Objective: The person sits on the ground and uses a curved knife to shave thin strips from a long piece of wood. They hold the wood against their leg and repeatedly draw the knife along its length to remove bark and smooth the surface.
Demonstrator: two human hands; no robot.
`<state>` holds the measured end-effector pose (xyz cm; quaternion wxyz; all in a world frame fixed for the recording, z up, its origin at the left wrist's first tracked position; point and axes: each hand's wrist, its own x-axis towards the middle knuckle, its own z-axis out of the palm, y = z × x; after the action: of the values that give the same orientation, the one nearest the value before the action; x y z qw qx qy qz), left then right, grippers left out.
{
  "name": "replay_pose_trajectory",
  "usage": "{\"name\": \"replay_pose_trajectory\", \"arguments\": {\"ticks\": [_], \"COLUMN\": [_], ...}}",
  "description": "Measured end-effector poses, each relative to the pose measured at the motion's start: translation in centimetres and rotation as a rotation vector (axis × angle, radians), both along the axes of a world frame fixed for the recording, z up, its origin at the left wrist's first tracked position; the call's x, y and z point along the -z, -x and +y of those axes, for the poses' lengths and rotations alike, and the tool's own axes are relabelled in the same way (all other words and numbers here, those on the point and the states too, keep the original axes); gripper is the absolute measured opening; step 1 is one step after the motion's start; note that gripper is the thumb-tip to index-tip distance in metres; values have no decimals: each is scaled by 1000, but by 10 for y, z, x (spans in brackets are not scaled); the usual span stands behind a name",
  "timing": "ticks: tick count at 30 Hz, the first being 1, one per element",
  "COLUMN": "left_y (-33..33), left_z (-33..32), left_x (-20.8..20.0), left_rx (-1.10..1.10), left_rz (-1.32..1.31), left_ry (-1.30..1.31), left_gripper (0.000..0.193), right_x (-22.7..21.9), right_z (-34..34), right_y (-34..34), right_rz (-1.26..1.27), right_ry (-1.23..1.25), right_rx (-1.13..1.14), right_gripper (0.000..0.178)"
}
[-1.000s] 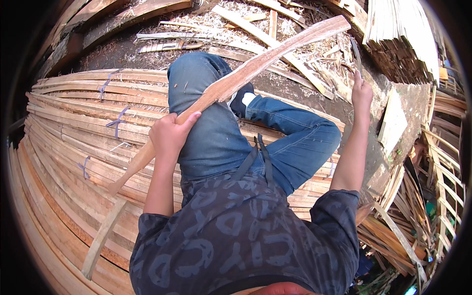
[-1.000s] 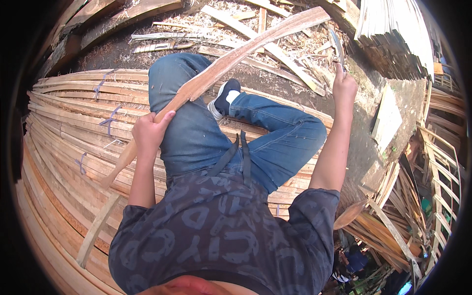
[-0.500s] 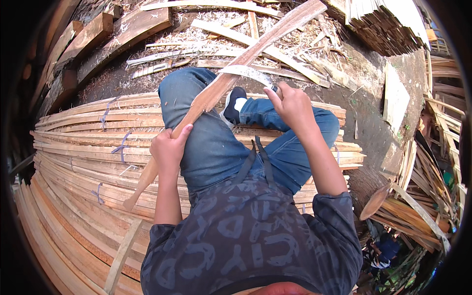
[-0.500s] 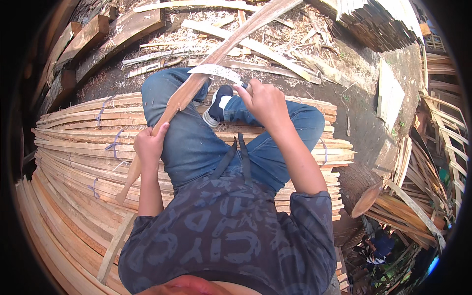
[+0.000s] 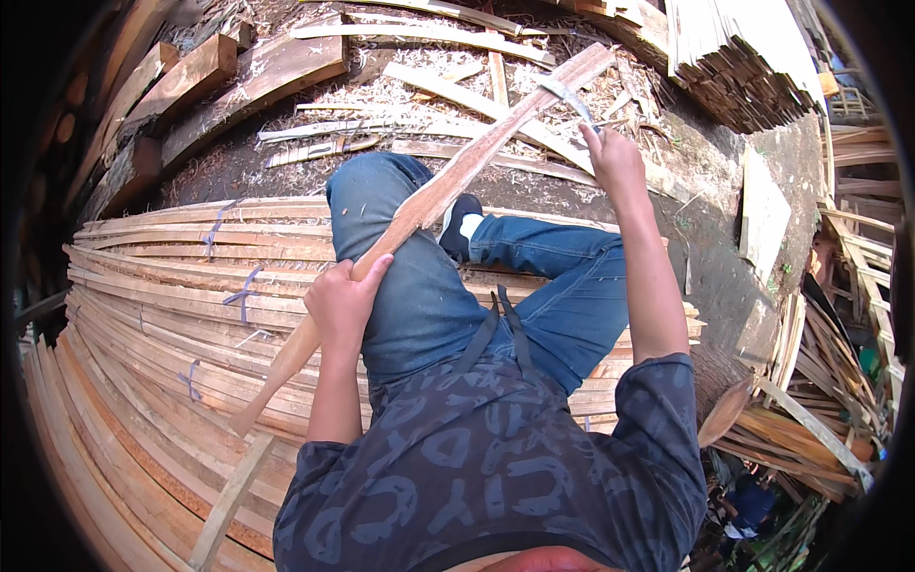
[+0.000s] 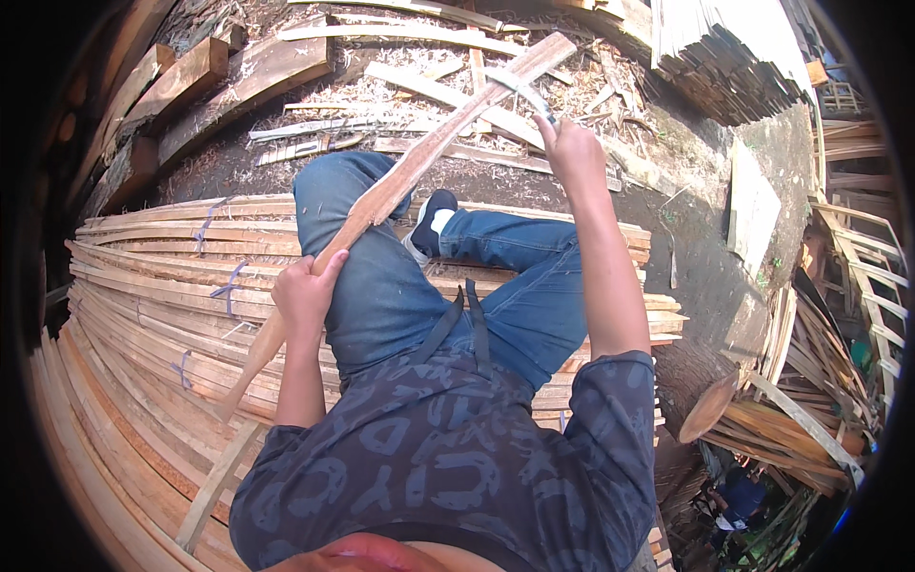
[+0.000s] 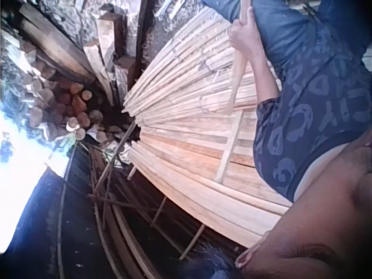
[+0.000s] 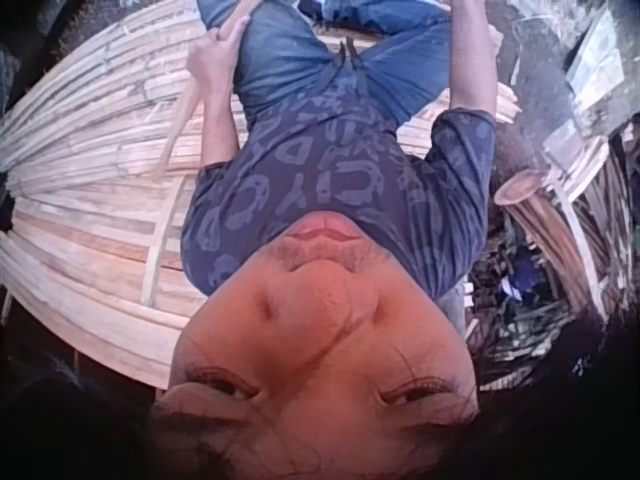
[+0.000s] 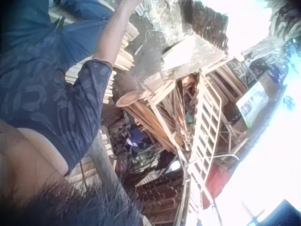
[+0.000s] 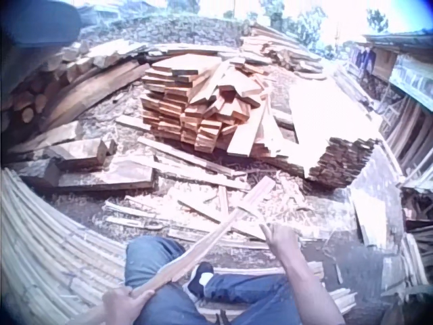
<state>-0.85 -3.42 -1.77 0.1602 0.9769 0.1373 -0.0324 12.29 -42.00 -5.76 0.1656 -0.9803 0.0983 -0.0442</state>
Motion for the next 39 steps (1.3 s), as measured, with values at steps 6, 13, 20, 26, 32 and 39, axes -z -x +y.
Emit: {"name": "replay_pose_trajectory", "arguments": {"ticks": [6, 13, 20, 26, 32, 39], "left_y": [-2, -8, -13, 2, 9, 21], "left_z": [10, 6, 12, 31, 16, 7], "left_x": [-15, -6, -15, -19, -25, -14], "left_rx": [-32, -122, 86, 139, 273, 345], "left_rz": [49, 95, 212, 257, 211, 203], "left_ry": [-5, 136, 25, 89, 36, 20], "left_gripper": [67, 66, 71, 74, 72, 67], "right_x": [4, 105, 86, 52, 106, 84], "right_z": [-90, 5, 56, 57, 58, 82], "right_y": [31, 181, 161, 137, 164, 167], "right_rz": [110, 66, 37, -21, -2, -10], "right_ry": [-187, -742, -1099, -647, -877, -660], "right_rx": [217, 404, 198, 34, 227, 104], "right_gripper": [61, 35, 32, 39, 44, 45]}}
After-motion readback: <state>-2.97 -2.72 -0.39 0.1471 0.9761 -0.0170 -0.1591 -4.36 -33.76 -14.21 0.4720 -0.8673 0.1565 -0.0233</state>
